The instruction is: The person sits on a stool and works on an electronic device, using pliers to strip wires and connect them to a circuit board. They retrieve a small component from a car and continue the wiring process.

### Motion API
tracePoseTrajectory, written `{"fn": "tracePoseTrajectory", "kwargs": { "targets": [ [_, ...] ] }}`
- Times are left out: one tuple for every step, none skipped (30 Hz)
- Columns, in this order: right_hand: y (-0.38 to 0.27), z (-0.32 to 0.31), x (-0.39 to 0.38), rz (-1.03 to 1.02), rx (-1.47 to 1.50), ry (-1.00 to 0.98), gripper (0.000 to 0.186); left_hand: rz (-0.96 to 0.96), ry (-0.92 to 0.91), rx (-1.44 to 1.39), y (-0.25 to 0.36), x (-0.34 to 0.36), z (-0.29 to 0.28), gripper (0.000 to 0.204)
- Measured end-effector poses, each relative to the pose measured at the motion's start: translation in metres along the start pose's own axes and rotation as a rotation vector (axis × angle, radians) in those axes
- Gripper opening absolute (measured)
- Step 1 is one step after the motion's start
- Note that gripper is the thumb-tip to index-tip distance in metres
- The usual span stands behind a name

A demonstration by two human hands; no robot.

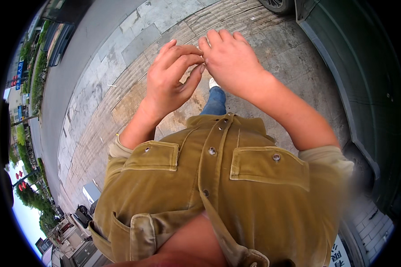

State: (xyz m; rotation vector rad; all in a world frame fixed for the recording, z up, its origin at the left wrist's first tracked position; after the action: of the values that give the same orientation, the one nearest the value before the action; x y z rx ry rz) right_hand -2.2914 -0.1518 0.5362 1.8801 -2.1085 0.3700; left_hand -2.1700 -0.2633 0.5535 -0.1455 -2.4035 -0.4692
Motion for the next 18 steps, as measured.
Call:
{"fn": "tracePoseTrajectory", "kwargs": {
  "targets": [
    [0.012, 0.009, 0.02, -0.008, -0.028, -0.02, 0.028, -0.003, 0.002, 0.012, -0.022, 0.01, 0.002, 0.015],
    [0.024, 0.018, 0.043, -0.013, -0.062, -0.04, 0.028, -0.002, 0.006, 0.02, -0.046, 0.021, 0.004, 0.015],
    [0.035, 0.027, 0.064, -0.017, -0.096, -0.06, 0.027, 0.001, 0.011, 0.027, -0.069, 0.031, 0.005, 0.015],
    [0.044, 0.037, 0.085, -0.018, -0.102, -0.051, 0.027, -0.019, 0.004, 0.021, -0.092, 0.041, 0.005, 0.015],
    [0.054, 0.045, 0.105, -0.022, -0.11, -0.046, 0.027, -0.042, 0.0, 0.013, -0.111, 0.051, 0.004, 0.016],
    [0.064, 0.053, 0.125, -0.026, -0.118, -0.042, 0.027, -0.066, -0.004, 0.004, -0.131, 0.062, 0.003, 0.017],
    [0.075, 0.059, 0.145, -0.033, -0.141, -0.029, 0.027, -0.068, 0.006, -0.002, -0.151, 0.073, 0.002, 0.017],
    [0.083, 0.067, 0.164, -0.037, -0.157, -0.013, 0.027, -0.071, 0.009, -0.004, -0.17, 0.082, 0.0, 0.017],
    [0.092, 0.074, 0.183, -0.04, -0.173, 0.003, 0.027, -0.074, 0.011, -0.006, -0.189, 0.092, 0.0, 0.017],
    [0.101, 0.079, 0.201, -0.035, -0.167, -0.02, 0.027, -0.065, 0.02, -0.009, -0.209, 0.103, 0.0, 0.017],
    [0.109, 0.083, 0.217, -0.029, -0.157, -0.047, 0.027, -0.06, 0.025, -0.014, -0.227, 0.112, 0.0, 0.017],
    [0.117, 0.088, 0.232, -0.024, -0.146, -0.074, 0.027, -0.056, 0.03, -0.018, -0.244, 0.12, 0.001, 0.017],
    [0.124, 0.093, 0.245, -0.023, -0.138, -0.076, 0.027, -0.066, 0.028, -0.018, -0.258, 0.127, 0.001, 0.017],
    [0.134, 0.098, 0.259, -0.024, -0.136, -0.076, 0.027, -0.072, 0.032, -0.018, -0.272, 0.136, 0.003, 0.017],
    [0.143, 0.103, 0.272, -0.027, -0.134, -0.076, 0.027, -0.08, 0.038, -0.016, -0.286, 0.145, 0.006, 0.017],
    [0.153, 0.108, 0.285, -0.022, -0.112, -0.059, 0.027, -0.079, 0.046, -0.017, -0.3, 0.154, 0.008, 0.017],
    [0.163, 0.114, 0.298, -0.019, -0.086, -0.042, 0.027, -0.08, 0.053, -0.015, -0.314, 0.162, 0.011, 0.017],
    [0.173, 0.12, 0.31, -0.018, -0.06, -0.026, 0.027, -0.083, 0.062, -0.012, -0.328, 0.17, 0.014, 0.017]
  ]
}}
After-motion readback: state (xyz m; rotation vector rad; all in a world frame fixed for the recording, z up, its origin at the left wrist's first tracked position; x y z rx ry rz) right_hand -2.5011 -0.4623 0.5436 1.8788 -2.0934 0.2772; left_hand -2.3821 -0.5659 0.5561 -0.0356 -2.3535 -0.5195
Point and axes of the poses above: each hand's wrist, its own x-axis towards the middle knuckle, its own z-axis out of the palm, y = z × x, the point moved 1 cm from there along x, towards the middle knuckle, and after that the axes turned 3 degrees about -y, right-handed, at the moved point
